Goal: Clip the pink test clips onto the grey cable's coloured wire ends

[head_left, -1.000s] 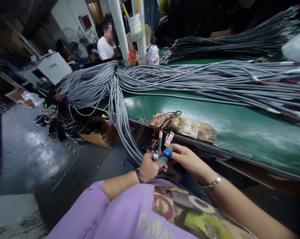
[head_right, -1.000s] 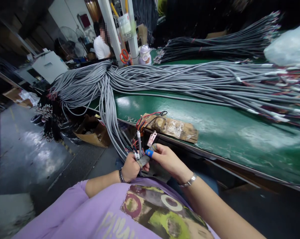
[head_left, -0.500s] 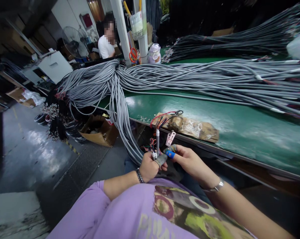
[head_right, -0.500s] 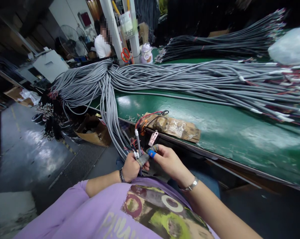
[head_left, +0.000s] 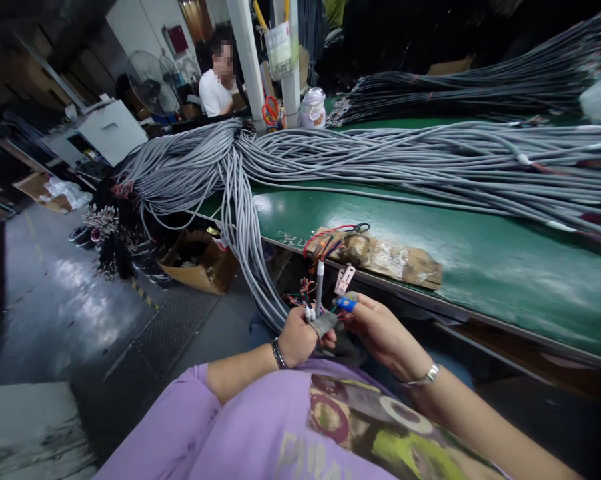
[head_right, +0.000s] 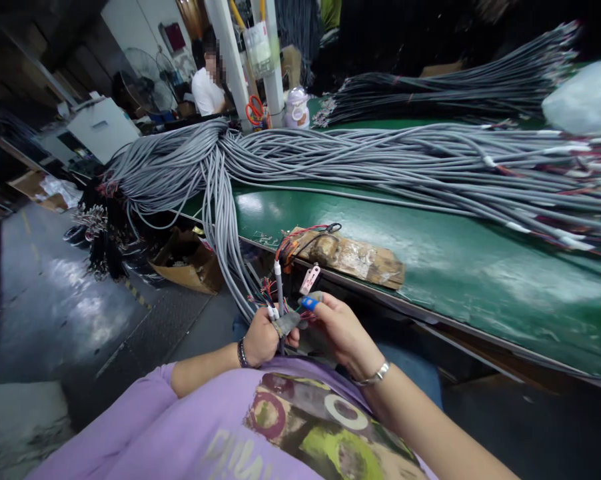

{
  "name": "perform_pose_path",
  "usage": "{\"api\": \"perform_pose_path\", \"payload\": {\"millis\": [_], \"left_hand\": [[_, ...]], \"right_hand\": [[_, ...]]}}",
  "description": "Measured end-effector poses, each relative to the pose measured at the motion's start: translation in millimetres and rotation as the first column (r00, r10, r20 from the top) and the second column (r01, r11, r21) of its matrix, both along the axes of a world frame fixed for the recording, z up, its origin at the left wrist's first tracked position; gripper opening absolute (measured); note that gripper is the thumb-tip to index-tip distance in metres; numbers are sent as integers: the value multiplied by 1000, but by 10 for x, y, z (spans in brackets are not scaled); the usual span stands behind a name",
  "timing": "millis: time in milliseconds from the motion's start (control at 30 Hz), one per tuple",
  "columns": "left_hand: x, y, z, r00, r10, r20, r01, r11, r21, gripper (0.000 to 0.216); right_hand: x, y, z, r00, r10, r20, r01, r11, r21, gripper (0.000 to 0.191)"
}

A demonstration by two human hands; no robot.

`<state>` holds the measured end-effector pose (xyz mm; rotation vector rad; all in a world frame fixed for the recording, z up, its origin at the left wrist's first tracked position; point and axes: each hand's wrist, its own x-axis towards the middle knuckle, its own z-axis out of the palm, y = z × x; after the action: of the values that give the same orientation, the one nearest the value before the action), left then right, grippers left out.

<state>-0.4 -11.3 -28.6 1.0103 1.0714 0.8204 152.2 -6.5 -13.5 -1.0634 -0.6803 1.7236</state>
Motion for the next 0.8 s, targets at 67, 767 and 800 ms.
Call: {"api": "perform_pose_path", "payload": {"millis": [67,767,800], "left_hand": [[11,-1,28,997,39,59,-39,999,-15,52],[198,116,173,988,89,129,-78,993,-87,54],[192,110,170,988,86,125,-76,994,-83,54]], "right_hand": [[77,66,-66,992,-33,-118,26,998,-59,21],[46,345,4,998,-17,-54,20,999,46,47],[53,337,6,998,-9,-55,12,999,45,47]]}}
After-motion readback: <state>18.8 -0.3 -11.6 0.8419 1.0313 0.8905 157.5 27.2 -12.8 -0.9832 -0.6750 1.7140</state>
